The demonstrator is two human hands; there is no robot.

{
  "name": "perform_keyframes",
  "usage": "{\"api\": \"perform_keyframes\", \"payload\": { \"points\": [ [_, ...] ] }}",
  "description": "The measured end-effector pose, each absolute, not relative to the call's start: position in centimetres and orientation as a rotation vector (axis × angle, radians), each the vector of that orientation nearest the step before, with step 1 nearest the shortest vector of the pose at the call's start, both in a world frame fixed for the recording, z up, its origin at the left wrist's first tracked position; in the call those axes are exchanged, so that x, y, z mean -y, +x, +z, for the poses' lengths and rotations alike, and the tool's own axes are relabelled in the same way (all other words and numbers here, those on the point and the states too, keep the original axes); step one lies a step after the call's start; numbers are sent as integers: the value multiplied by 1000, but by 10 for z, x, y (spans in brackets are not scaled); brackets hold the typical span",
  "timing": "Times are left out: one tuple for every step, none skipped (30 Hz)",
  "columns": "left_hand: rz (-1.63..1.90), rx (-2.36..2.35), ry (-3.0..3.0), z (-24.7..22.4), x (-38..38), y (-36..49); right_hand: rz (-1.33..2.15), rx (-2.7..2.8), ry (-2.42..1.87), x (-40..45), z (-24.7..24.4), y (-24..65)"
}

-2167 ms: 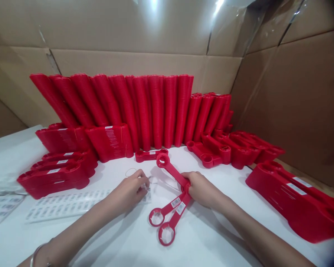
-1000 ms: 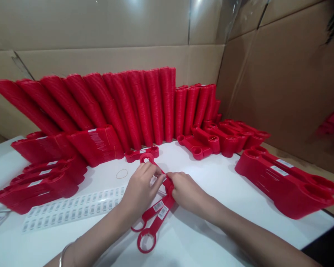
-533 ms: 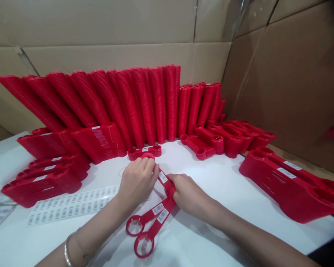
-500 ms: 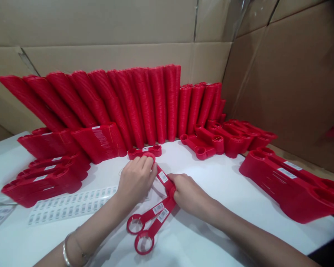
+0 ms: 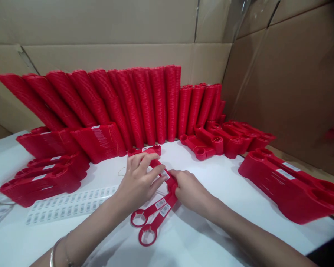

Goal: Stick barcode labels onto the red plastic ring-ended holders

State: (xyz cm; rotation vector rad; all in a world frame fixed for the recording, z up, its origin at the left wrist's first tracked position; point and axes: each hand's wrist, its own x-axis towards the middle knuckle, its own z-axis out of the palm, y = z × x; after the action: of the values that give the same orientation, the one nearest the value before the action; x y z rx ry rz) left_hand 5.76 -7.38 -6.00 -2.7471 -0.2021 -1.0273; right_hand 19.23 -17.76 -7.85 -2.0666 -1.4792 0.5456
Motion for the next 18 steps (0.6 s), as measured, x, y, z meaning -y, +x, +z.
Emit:
{"api": "perform_keyframes", "payload": {
  "points": [
    [-1046, 198, -2738, -61, 73, 58, 552, 1474, -2070, 177, -79, 193],
    [-1072, 197, -2724, -62, 73, 58, 560, 1472, -2072, 177, -79, 194],
    [-1095, 190, -2720, -63, 72, 58, 567, 1473, -2072, 177, -79, 194],
    [-1105, 183, -2740, -64, 72, 59, 567, 1475, -2073, 177, -79, 194],
    [-1102, 179, -2784, -64, 71, 59, 563, 1476, -2072, 177, -80, 194],
    [-1089, 186, -2850, -65, 72, 60, 557, 1479, -2073, 177, -80, 193],
    [-1068, 205, -2925, -65, 72, 61, 552, 1480, -2078, 177, -80, 193],
    [-1048, 233, -2995, -65, 73, 62, 548, 1484, -2084, 176, -79, 193],
    [-1030, 268, -3052, -65, 75, 62, 545, 1490, -2090, 176, -79, 192],
    [-1021, 305, -3092, -65, 77, 63, 538, 1500, -2097, 176, -79, 192],
    [-1018, 345, -3119, -65, 79, 63, 532, 1511, -2106, 176, -79, 191],
    [-1021, 386, -3134, -65, 81, 64, 523, 1520, -2120, 176, -79, 191],
    [-1033, 424, -3135, -66, 83, 64, 515, 1525, -2136, 176, -79, 190],
    [-1047, 449, -3127, -68, 85, 64, 507, 1527, -2151, 176, -79, 190],
    [-1054, 462, -3113, -69, 86, 65, 501, 1525, -2165, 176, -79, 190],
    [-1052, 468, -3095, -72, 87, 65, 494, 1523, -2175, 176, -80, 190],
    [-1037, 463, -3076, -74, 88, 65, 484, 1522, -2183, 175, -80, 190],
    [-1015, 450, -3057, -76, 88, 65, 471, 1523, -2192, 175, -80, 190]
  ]
}}
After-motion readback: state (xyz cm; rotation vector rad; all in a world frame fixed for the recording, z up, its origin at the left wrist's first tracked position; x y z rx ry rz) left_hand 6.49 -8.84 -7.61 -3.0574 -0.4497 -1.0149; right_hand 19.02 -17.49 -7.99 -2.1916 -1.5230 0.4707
